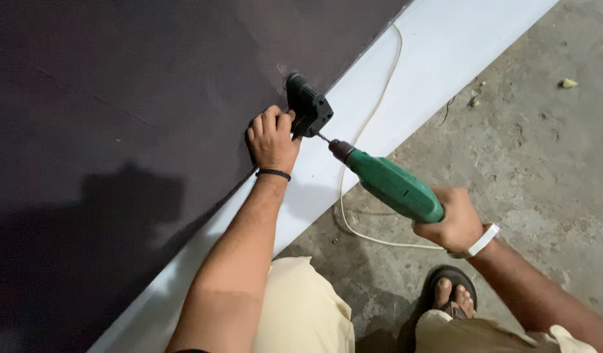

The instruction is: The person uses a green electric drill to attach black plastic feet to the underside of a large grey upholstered furniture piece. They position each foot, insert screws, and tighten them with the drill, repeating the process for multiple feet.

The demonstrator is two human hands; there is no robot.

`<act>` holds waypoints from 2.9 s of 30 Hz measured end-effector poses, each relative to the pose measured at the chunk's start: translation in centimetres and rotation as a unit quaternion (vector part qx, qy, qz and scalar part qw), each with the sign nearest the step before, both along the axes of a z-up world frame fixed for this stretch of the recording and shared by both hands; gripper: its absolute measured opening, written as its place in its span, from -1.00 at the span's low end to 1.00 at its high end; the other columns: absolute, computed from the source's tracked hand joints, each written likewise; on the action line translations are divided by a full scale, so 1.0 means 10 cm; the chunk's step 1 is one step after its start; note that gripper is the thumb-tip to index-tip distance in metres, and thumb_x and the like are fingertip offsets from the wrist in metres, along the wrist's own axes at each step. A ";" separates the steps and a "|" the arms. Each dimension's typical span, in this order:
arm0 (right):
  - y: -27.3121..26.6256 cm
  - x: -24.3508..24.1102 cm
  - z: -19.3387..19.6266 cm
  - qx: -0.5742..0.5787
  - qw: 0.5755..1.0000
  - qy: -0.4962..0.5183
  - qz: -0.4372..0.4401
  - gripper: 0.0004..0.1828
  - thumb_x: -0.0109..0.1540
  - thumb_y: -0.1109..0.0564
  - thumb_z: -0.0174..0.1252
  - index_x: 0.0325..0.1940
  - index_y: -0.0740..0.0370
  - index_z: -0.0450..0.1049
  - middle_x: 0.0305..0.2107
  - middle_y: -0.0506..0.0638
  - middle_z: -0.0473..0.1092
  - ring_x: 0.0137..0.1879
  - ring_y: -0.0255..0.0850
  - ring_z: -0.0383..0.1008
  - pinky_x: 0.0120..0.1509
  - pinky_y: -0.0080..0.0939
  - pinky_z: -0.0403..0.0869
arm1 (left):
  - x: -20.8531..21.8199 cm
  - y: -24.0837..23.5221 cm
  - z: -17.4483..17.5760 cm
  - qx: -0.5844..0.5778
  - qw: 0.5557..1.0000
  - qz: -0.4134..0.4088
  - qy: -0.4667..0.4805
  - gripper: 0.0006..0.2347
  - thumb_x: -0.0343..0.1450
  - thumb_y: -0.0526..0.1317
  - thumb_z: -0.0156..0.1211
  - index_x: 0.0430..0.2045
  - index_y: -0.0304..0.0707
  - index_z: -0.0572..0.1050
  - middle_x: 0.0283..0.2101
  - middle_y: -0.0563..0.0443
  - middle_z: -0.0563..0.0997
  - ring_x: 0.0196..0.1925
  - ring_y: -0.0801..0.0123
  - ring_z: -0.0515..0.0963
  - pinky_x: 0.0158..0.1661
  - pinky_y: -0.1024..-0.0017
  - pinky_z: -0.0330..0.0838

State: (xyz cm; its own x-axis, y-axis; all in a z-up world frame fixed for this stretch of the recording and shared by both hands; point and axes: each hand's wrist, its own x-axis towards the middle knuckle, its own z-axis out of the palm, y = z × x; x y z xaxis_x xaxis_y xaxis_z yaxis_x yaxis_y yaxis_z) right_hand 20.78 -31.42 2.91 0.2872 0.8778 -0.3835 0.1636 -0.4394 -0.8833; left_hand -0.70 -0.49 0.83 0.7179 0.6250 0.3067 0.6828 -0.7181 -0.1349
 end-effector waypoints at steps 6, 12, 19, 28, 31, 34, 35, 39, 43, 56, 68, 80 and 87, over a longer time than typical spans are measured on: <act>0.06 -0.04 0.02 0.011 1.000 -0.025 0.005 -0.72 -0.21 0.16 0.30 -0.46 0.33 0.51 -0.71 0.14 0.42 -0.59 -0.09 0.43 -0.39 -0.02 0.44 | 0.01 0.05 -0.01 0.012 1.000 -0.010 -0.005 -0.61 0.22 -0.17 0.59 -0.22 -0.07 0.44 0.03 0.06 0.44 0.07 0.16 0.45 0.00 0.08 0.36; 0.09 -0.11 0.05 -0.032 0.999 -0.031 0.014 -0.72 -0.20 0.16 0.28 -0.43 0.30 0.54 -0.70 0.18 0.44 -0.58 -0.04 0.47 -0.36 -0.01 0.48 | -0.09 0.06 0.10 -0.037 0.998 -0.042 -0.004 -0.61 0.20 -0.22 0.56 -0.16 -0.06 0.50 0.04 0.07 0.46 0.11 0.17 0.45 0.03 0.11 0.37; 0.12 -0.05 0.17 -0.088 0.995 -0.031 0.036 -0.70 -0.20 0.11 0.36 -0.46 0.31 0.56 -0.70 0.17 0.50 -0.52 -0.03 0.53 -0.33 -0.02 0.50 | -0.06 0.02 0.20 -0.070 0.995 -0.054 -0.044 -0.57 0.14 -0.25 0.52 -0.11 -0.06 0.55 0.04 0.06 0.47 0.11 0.13 0.44 0.06 0.08 0.35; 0.19 -0.08 0.20 -0.090 0.993 -0.055 0.053 -0.69 -0.18 0.06 0.37 -0.48 0.29 0.56 -0.66 0.18 0.51 -0.52 0.00 0.55 -0.32 -0.01 0.52 | -0.08 0.08 0.14 -0.055 0.995 -0.065 -0.052 -0.62 0.20 -0.29 0.43 -0.08 -0.07 0.59 0.03 0.09 0.47 0.07 0.17 0.47 0.06 0.11 0.36; 0.20 -0.08 0.24 -0.092 0.992 -0.063 0.066 -0.64 -0.20 0.05 0.37 -0.39 0.26 0.57 -0.65 0.20 0.50 -0.53 0.01 0.56 -0.31 0.00 0.52 | -0.09 0.04 0.15 -0.068 0.994 -0.068 -0.049 -0.61 0.19 -0.30 0.35 -0.07 -0.10 0.58 0.03 0.04 0.47 0.07 0.14 0.47 0.04 0.11 0.36; 0.28 -0.05 0.23 -0.097 0.991 -0.058 0.068 -0.64 -0.20 0.05 0.36 -0.38 0.26 0.59 -0.63 0.19 0.53 -0.47 -0.01 0.56 -0.27 -0.02 0.55 | -0.10 0.07 0.16 -0.071 0.993 -0.081 -0.055 -0.60 0.18 -0.31 0.21 -0.06 -0.11 0.58 0.02 0.00 0.47 0.05 0.12 0.45 0.05 0.10 0.36; 0.27 -0.05 0.24 -0.102 0.991 -0.055 0.067 -0.65 -0.20 0.06 0.36 -0.39 0.26 0.59 -0.62 0.18 0.54 -0.45 -0.03 0.56 -0.26 -0.03 0.57 | -0.11 0.05 0.17 -0.074 0.992 -0.086 -0.058 -0.59 0.18 -0.32 0.16 -0.06 -0.11 0.59 0.02 -0.02 0.47 0.04 0.11 0.45 0.05 0.09 0.35; 0.37 -0.05 0.24 -0.049 0.992 -0.094 0.070 -0.48 -0.24 0.06 0.38 -0.22 0.23 0.60 -0.47 0.19 0.57 -0.38 0.01 0.64 -0.21 -0.03 0.58 | -0.11 0.08 0.15 -0.072 0.990 -0.104 -0.060 -0.58 0.17 -0.28 0.10 -0.06 -0.12 0.57 0.03 -0.04 0.45 0.06 0.08 0.44 0.06 0.07 0.35; 0.41 -0.08 0.24 -0.034 0.992 -0.094 0.071 -0.45 -0.23 0.05 0.37 -0.16 0.22 0.60 -0.42 0.19 0.58 -0.34 0.01 0.65 -0.19 -0.02 0.59 | -0.13 0.07 0.15 -0.068 0.989 -0.112 -0.062 -0.55 0.14 -0.28 0.11 -0.04 -0.13 0.56 0.06 -0.07 0.44 0.07 0.07 0.44 0.06 0.06 0.34; 0.57 -0.03 0.27 -0.021 0.988 -0.122 0.091 -0.52 -0.18 0.05 0.35 -0.18 0.13 0.62 -0.38 0.16 0.60 -0.31 0.03 0.64 -0.15 0.00 0.59 | -0.11 0.07 0.12 -0.050 0.993 -0.094 -0.052 -0.57 0.12 -0.29 0.14 -0.10 0.01 0.58 0.06 -0.06 0.43 0.07 0.07 0.44 0.04 0.05 0.33; 0.60 0.03 0.39 -0.040 0.985 -0.131 0.106 -0.55 -0.15 -0.01 0.38 -0.21 0.13 0.65 -0.38 0.19 0.57 -0.28 0.12 0.61 -0.12 0.04 0.57 | 0.00 -0.03 0.17 -0.079 0.994 -0.068 -0.027 -0.61 0.14 -0.33 0.24 -0.13 -0.01 0.60 0.08 -0.09 0.44 0.05 0.00 0.43 -0.01 0.03 0.31; 0.61 -0.02 0.18 -0.015 0.988 -0.106 0.110 -0.53 -0.16 0.04 0.34 -0.18 0.16 0.62 -0.47 0.22 0.57 -0.30 0.12 0.60 -0.13 0.08 0.55 | -0.07 0.01 0.31 -0.114 0.993 -0.038 -0.012 -0.61 0.16 -0.36 0.23 -0.12 0.01 0.58 0.10 0.07 0.46 0.17 0.13 0.42 0.12 0.08 0.30; 0.42 0.03 0.19 -0.063 0.994 -0.040 0.081 -0.35 -0.15 0.03 0.27 0.06 0.07 0.53 -0.47 0.12 0.58 -0.39 0.03 0.65 -0.21 0.00 0.61 | -0.06 0.03 0.31 -0.124 0.992 -0.022 0.024 -0.64 0.16 -0.36 0.23 -0.17 -0.04 0.57 0.13 0.05 0.44 0.22 0.12 0.38 0.20 0.08 0.26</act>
